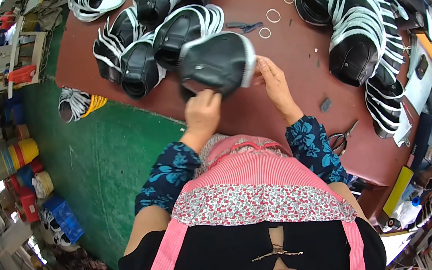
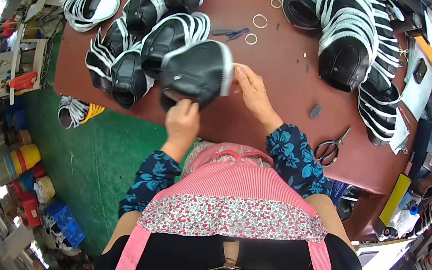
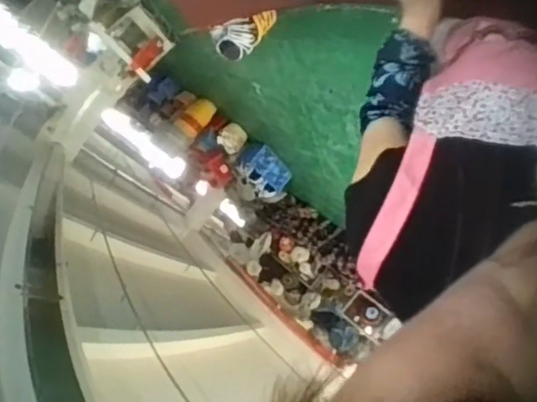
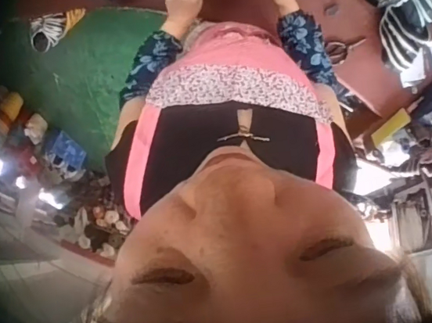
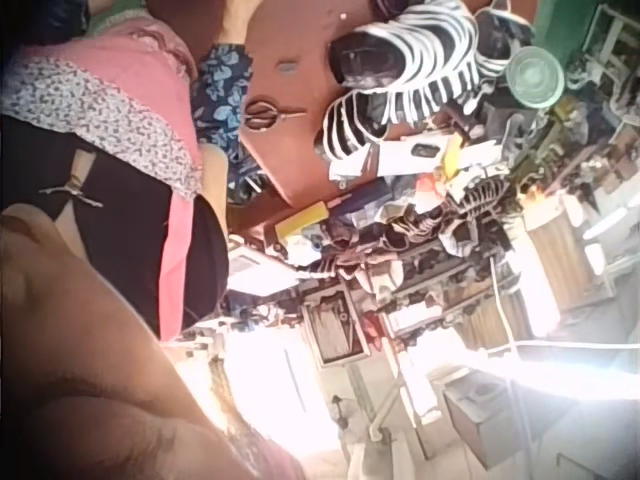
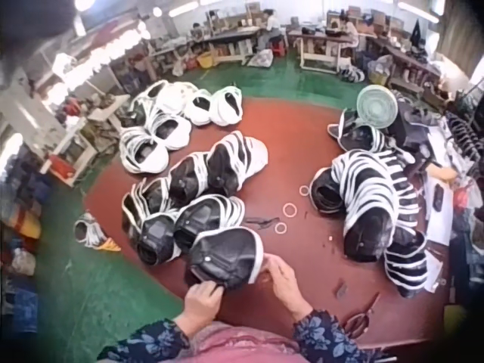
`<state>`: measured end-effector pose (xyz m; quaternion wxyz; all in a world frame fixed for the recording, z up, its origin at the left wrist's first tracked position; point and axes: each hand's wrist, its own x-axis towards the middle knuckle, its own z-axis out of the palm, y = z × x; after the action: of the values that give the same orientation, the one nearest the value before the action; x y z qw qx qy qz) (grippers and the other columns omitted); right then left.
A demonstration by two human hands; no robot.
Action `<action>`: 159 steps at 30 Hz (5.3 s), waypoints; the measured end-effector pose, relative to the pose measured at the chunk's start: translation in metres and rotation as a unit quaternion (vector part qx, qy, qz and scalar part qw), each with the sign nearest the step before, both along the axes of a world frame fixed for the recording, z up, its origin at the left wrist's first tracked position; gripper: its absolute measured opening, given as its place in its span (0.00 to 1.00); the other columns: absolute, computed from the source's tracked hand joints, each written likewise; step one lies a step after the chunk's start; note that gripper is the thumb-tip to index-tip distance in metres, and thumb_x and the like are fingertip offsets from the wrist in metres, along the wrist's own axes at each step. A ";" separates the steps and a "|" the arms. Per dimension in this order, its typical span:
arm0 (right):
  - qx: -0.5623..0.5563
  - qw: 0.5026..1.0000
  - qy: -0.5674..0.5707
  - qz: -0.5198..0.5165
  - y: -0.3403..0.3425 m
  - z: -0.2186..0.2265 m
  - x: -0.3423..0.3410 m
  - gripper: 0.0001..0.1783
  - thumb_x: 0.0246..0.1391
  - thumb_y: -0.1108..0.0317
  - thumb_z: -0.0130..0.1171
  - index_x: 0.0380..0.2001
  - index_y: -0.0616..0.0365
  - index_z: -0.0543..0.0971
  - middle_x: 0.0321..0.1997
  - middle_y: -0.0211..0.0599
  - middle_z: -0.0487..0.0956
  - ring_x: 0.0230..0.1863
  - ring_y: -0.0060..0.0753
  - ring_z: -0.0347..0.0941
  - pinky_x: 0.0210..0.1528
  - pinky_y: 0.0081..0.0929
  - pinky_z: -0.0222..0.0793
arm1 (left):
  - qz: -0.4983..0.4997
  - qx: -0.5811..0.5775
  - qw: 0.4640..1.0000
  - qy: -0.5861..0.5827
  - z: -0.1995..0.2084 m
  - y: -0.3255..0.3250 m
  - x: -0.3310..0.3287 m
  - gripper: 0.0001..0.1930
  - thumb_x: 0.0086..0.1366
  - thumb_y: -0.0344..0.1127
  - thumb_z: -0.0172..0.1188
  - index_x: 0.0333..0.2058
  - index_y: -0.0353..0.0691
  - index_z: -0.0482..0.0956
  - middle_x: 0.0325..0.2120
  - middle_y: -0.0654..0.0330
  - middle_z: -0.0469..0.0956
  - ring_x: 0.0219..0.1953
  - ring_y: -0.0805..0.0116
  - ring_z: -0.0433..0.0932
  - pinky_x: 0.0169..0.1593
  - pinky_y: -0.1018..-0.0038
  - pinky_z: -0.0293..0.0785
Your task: Manually assemble and inspect shoe upper components at a factory workbench.
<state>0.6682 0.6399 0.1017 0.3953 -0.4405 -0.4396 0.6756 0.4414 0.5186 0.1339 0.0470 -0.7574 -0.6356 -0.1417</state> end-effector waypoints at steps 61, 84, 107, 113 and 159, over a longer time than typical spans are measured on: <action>0.381 0.809 -0.402 0.197 -0.085 -0.079 0.075 0.18 0.52 0.67 0.68 0.47 0.59 0.84 0.40 0.37 0.83 0.44 0.41 0.79 0.50 0.39 0.74 | 0.085 -0.327 0.839 -0.427 -0.143 0.162 0.049 0.28 0.80 0.47 0.66 0.69 0.34 0.75 0.61 0.47 0.82 0.63 0.55 0.82 0.67 0.62 0.76; -0.015 0.909 -0.391 -0.142 -0.072 -0.160 0.238 0.18 0.64 0.59 0.74 0.47 0.58 0.80 0.38 0.48 0.85 0.48 0.54 0.85 0.52 0.51 0.79 | 0.337 -0.391 0.503 -0.694 -0.099 -0.008 0.182 0.23 0.79 0.50 0.68 0.52 0.30 0.85 0.46 0.54 0.88 0.47 0.65 0.88 0.54 0.70 0.84; 0.001 0.890 -0.448 -0.082 -0.108 -0.116 0.132 0.22 0.76 0.50 0.59 0.38 0.60 0.80 0.28 0.54 0.84 0.31 0.56 0.84 0.35 0.47 0.78 | 0.326 -0.325 0.393 -0.796 -0.104 -0.005 0.083 0.16 0.79 0.48 0.65 0.50 0.40 0.83 0.48 0.57 0.87 0.52 0.66 0.86 0.51 0.69 0.79; -0.125 0.942 -0.261 -0.168 -0.119 -0.142 0.150 0.19 0.80 0.56 0.58 0.46 0.63 0.85 0.39 0.37 0.90 0.38 0.27 0.86 0.45 0.27 0.82 | 0.229 -0.310 0.215 -0.897 -0.048 -0.021 -0.017 0.36 0.85 0.62 0.45 0.75 0.36 0.66 0.70 0.53 0.76 0.72 0.51 0.75 0.77 0.48 0.68; -0.228 0.953 -0.039 -0.194 -0.070 -0.143 0.121 0.24 0.80 0.54 0.53 0.62 0.64 0.80 0.58 0.46 0.88 0.54 0.36 0.85 0.58 0.34 0.79 | 0.209 -0.275 0.630 -0.695 -0.065 -0.045 -0.029 0.20 0.79 0.33 0.65 0.64 0.34 0.78 0.57 0.56 0.85 0.57 0.63 0.85 0.63 0.64 0.79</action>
<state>0.7894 0.5700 -0.0409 0.3899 -0.6219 -0.1951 0.6506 0.4120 0.4738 0.0686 -0.5911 -0.2585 -0.6308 -0.4312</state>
